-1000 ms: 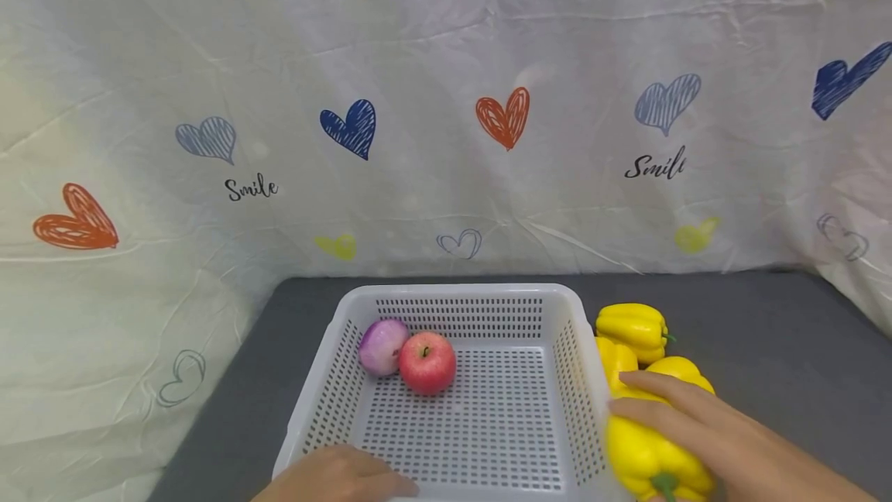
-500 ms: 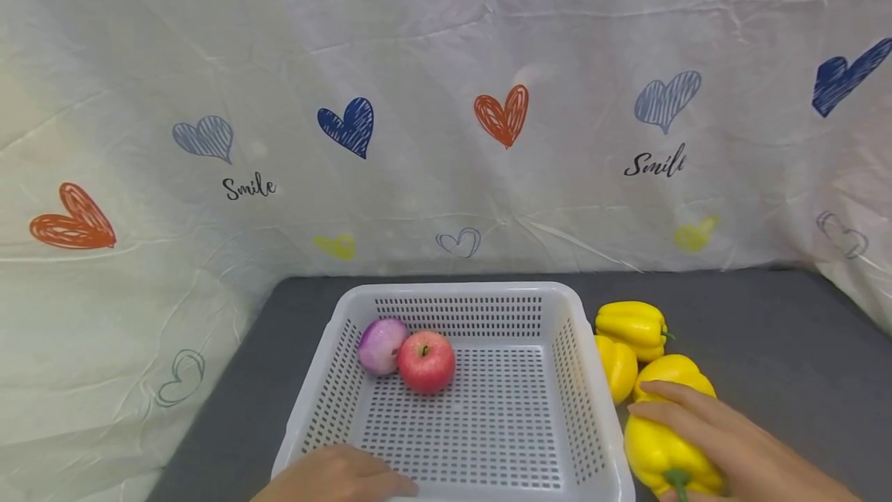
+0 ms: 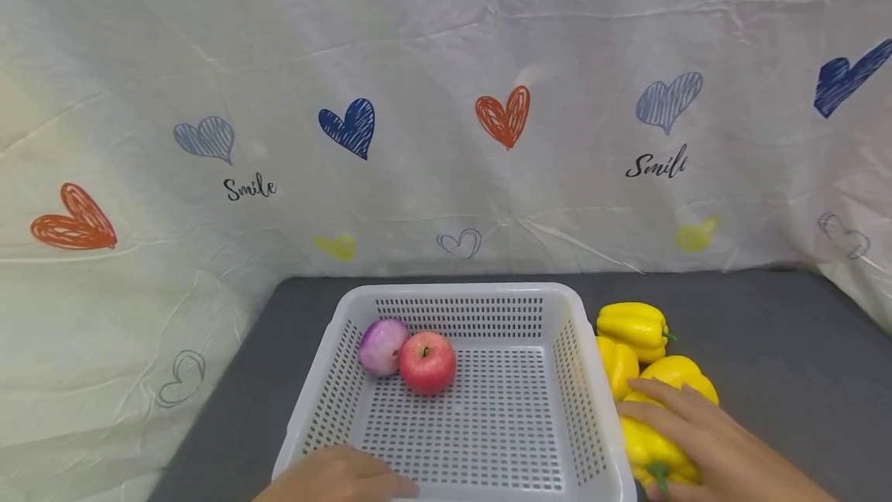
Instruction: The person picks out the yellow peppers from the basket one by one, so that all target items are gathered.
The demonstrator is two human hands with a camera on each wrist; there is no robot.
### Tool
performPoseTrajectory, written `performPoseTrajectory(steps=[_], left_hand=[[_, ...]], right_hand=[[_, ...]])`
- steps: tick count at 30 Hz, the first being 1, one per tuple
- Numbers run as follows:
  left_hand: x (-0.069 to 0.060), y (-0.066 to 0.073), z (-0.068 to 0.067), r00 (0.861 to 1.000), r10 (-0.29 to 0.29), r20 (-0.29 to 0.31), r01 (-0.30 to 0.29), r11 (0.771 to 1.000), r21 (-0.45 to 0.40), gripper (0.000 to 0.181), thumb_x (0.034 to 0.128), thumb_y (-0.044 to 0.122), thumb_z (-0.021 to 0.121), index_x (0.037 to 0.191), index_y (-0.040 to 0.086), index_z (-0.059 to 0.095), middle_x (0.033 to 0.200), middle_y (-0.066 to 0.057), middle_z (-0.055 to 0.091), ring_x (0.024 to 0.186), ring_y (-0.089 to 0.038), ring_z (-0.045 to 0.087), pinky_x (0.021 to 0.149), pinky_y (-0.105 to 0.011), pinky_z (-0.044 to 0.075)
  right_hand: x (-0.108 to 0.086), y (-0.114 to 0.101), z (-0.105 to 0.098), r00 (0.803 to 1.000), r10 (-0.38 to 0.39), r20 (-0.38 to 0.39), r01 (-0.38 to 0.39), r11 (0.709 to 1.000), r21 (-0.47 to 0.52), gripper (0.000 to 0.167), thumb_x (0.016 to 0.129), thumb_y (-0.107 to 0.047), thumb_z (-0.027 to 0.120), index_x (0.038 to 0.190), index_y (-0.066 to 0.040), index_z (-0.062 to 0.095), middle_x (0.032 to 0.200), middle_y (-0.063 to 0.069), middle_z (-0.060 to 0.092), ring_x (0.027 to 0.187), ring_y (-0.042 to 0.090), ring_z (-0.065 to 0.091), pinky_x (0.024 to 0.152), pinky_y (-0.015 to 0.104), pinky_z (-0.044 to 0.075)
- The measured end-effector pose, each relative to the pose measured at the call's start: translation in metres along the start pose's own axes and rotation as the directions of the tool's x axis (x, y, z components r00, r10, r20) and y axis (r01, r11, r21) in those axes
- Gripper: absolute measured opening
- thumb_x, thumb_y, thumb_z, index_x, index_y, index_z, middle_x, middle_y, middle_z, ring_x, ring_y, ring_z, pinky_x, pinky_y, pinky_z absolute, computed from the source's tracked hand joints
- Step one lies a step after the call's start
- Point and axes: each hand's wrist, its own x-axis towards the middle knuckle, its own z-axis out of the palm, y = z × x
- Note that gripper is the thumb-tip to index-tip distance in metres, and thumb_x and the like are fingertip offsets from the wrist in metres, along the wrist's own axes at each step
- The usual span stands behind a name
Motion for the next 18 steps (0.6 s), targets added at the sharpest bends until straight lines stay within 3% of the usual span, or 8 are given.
performPoseTrajectory(steps=[4, 10, 15, 18], left_hand=[[0.0, 0.0, 0.001, 1.0, -0.005, -0.002, 0.005, 1.0, -0.007, 0.022, 0.0986, 0.039, 0.06, 0.112, 0.024, 0.067, 0.097, 0.017, 0.068, 0.08, 0.008, 0.06, 0.077, -0.009, 0.046], [0.0, 0.0, 0.0, 1.0, -0.007, 0.009, 0.007, 1.0, 0.01, 0.021, 0.0977, 0.038, 0.062, 0.112, 0.024, 0.067, 0.097, 0.018, 0.067, 0.08, 0.008, 0.059, 0.077, -0.009, 0.046], [0.0, 0.0, 0.0, 1.0, -0.013, 0.016, 0.012, 1.0, 0.016, 0.021, 0.0974, 0.038, 0.062, 0.112, 0.025, 0.067, 0.097, 0.018, 0.067, 0.08, 0.007, 0.06, 0.077, -0.009, 0.046], [0.001, 0.001, -0.001, 1.0, -0.014, 0.017, 0.014, 1.0, 0.012, 0.021, 0.0978, 0.038, 0.062, 0.112, 0.024, 0.067, 0.097, 0.018, 0.067, 0.081, 0.007, 0.06, 0.077, -0.01, 0.047]], right_hand=[[0.0, 0.0, 0.006, 0.999, 0.041, 0.02, -0.041, 0.999, 0.002, 0.079, 0.07, -0.043, 0.09, 0.14, -0.035, 0.055, 0.148, -0.013, 0.042, 0.125, -0.008, 0.035, 0.073, 0.025, 0.05], [0.006, -0.015, 0.006, 0.995, 0.098, 0.012, -0.098, 0.995, -0.002, 0.095, 0.06, -0.024, 0.092, 0.144, -0.039, 0.051, 0.148, -0.016, 0.045, 0.12, -0.002, 0.043, 0.075, 0.027, 0.05], [0.012, -0.025, 0.005, 0.997, 0.075, -0.004, -0.074, 0.996, 0.046, 0.093, 0.067, -0.033, 0.091, 0.149, -0.033, 0.047, 0.151, -0.013, 0.043, 0.124, -0.002, 0.04, 0.079, 0.025, 0.048], [0.014, -0.03, 0.007, 0.999, 0.052, -0.013, -0.051, 0.995, 0.089, 0.094, 0.069, -0.038, 0.091, 0.151, -0.028, 0.046, 0.154, -0.009, 0.04, 0.131, 0.001, 0.035, 0.103, 0.022, 0.032]])
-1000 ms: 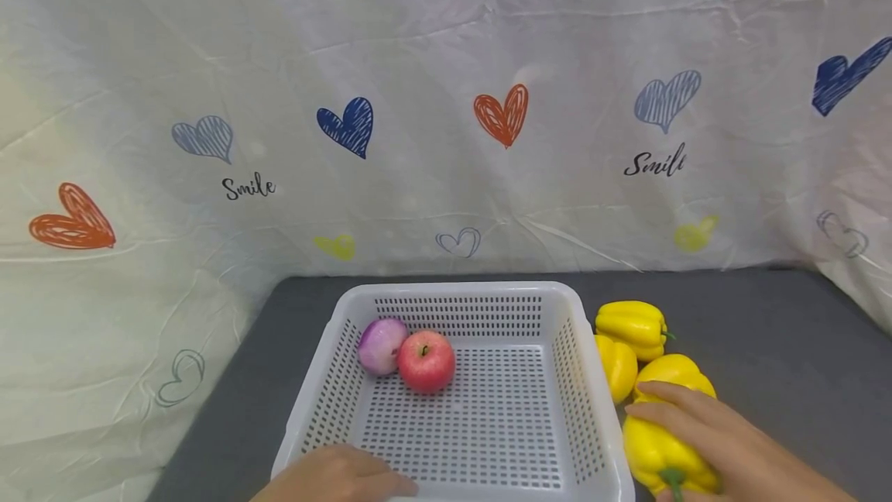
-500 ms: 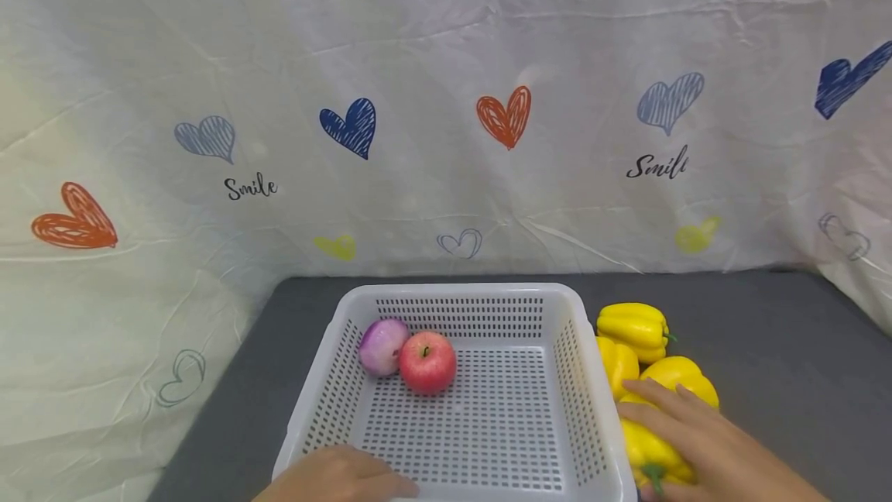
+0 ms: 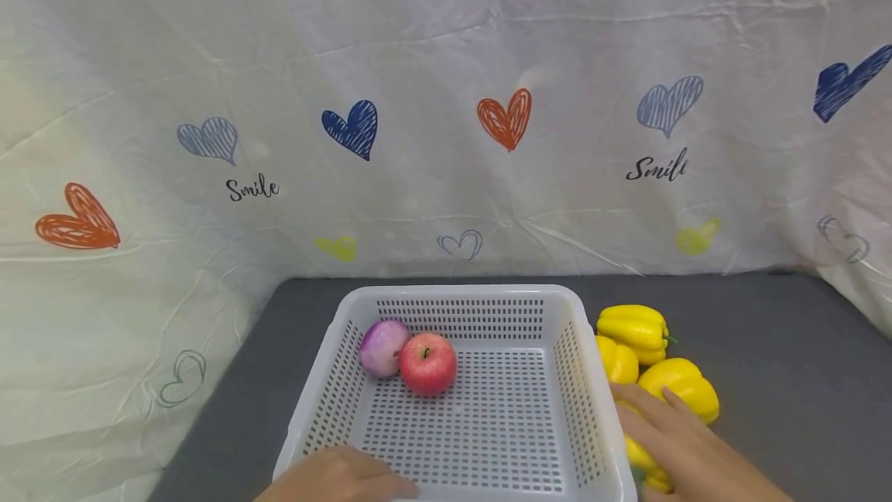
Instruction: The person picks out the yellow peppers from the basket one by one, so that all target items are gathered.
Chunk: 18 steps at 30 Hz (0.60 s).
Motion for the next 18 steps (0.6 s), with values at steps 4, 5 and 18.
performPoseTrajectory(steps=[4, 5, 18], left_hand=[[0.0014, 0.0003, -0.0003, 1.0, 0.002, 0.004, -0.002, 1.0, -0.007, 0.023, 0.0991, 0.04, 0.059, 0.114, 0.024, 0.067, 0.099, 0.018, 0.067, 0.082, 0.008, 0.06, 0.078, -0.01, 0.047], [0.0017, 0.0002, -0.0004, 1.0, 0.004, 0.005, -0.004, 1.0, -0.01, 0.024, 0.0994, 0.041, 0.058, 0.114, 0.024, 0.067, 0.1, 0.018, 0.067, 0.083, 0.008, 0.06, 0.078, -0.01, 0.047], [0.0019, -0.0038, -0.0006, 0.999, -0.02, 0.032, 0.021, 0.999, -0.036, 0.025, 0.0998, 0.04, 0.059, 0.114, 0.021, 0.069, 0.095, 0.014, 0.07, 0.081, 0.006, 0.061, 0.075, -0.011, 0.048]], right_hand=[[0.0012, -0.0045, 0.0013, 1.0, 0.003, 0.011, -0.003, 0.999, 0.037, 0.096, 0.073, -0.042, 0.089, 0.154, -0.025, 0.041, 0.157, -0.005, 0.035, 0.138, 0.002, 0.028, 0.108, 0.011, -0.005], [0.0015, -0.0055, 0.0007, 1.0, 0.006, 0.019, -0.007, 1.0, 0.03, 0.097, 0.074, -0.043, 0.088, 0.155, -0.025, 0.039, 0.158, -0.005, 0.034, 0.139, 0.002, 0.026, 0.109, 0.012, -0.007], [-0.0021, 0.0017, -0.0024, 0.999, -0.042, 0.007, 0.043, 0.997, -0.066, 0.092, 0.073, -0.038, 0.09, 0.152, -0.026, 0.044, 0.157, -0.003, 0.035, 0.139, 0.0, 0.023, 0.107, 0.011, 0.011]])
